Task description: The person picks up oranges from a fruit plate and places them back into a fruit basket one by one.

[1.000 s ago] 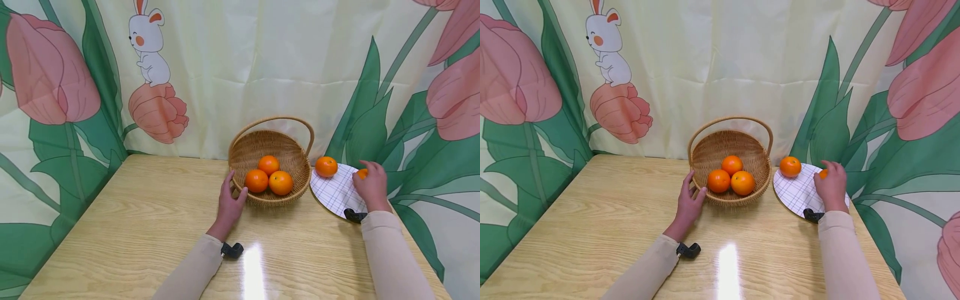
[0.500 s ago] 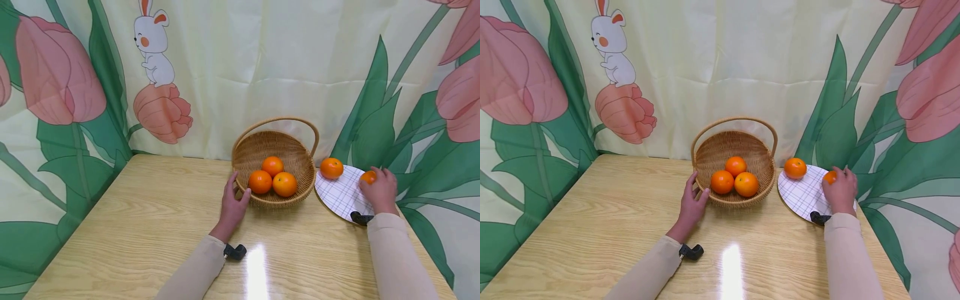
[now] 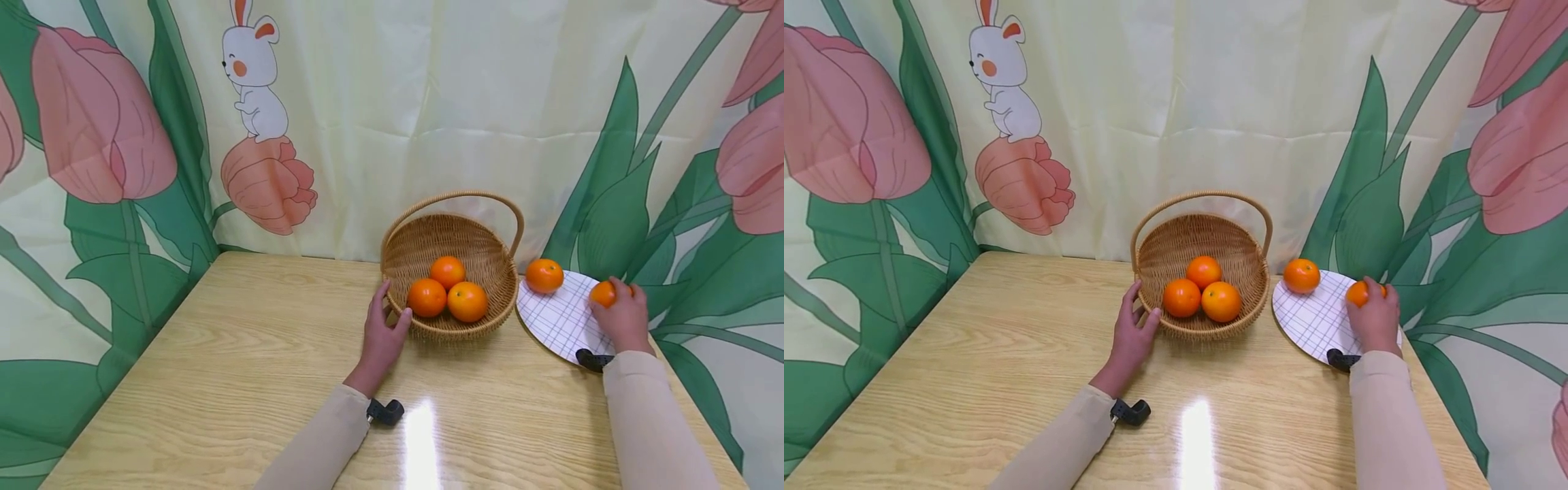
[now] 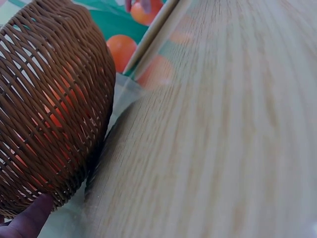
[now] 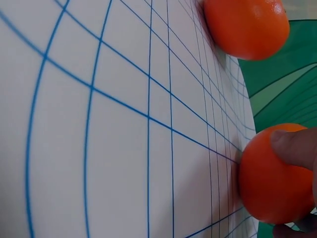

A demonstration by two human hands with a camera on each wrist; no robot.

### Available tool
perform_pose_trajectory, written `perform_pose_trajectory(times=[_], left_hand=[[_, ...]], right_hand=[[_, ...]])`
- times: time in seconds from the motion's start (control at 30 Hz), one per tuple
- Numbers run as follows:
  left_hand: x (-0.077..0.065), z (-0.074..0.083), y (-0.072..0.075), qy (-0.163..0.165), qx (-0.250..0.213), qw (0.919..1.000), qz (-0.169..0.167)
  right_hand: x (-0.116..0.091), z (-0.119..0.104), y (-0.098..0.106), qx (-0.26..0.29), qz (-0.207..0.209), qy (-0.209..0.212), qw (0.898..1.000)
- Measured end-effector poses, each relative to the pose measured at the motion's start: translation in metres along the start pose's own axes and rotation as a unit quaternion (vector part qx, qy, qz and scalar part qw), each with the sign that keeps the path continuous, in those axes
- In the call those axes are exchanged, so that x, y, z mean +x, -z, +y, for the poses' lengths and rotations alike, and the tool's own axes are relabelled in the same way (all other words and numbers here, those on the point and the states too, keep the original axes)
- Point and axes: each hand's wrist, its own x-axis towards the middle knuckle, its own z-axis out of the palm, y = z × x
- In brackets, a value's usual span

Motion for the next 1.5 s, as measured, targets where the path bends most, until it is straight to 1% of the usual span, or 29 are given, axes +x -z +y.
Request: perform_pose_trajectory(times=[0.17,0.2,0.4,0.73,1.03,1.37,1.5], left_hand=[[-0.001,0.002,-0.001,0.005,0.001,1.0,-0.002],[-0.001,-0.002,-0.001,0.003,0.003,1.0,0.0],[0.0,-0.001,-0.001,0.002,0.003,1.0,0.003],[0.002,-0.002,0.0,0.002,0.01,0.9999,0.003],[0.001,-0.003,0.0,-0.003,0.007,1.0,0.004],[-0.001,0.002,0.001,0.007,0.014,0.9999,0.006],[0.0,0.002,0.001,0.005,0.008,0.9999,0.007]], right_hand=[[-0.003,0.002,0.001,0.0,0.001,0.008,1.0],[-0.004,0.002,0.001,0.0,0.001,0.011,1.0],[-0.008,-0.005,0.003,0.0,-0.003,0.019,1.0],[-0.026,-0.028,0.008,-0.008,-0.009,0.053,0.999],[-0.045,-0.047,0.008,-0.004,0.001,0.083,0.997],[-0.064,-0.071,0.014,-0.004,0.019,0.137,0.99],[-0.072,-0.08,0.019,-0.009,0.026,0.158,0.987]])
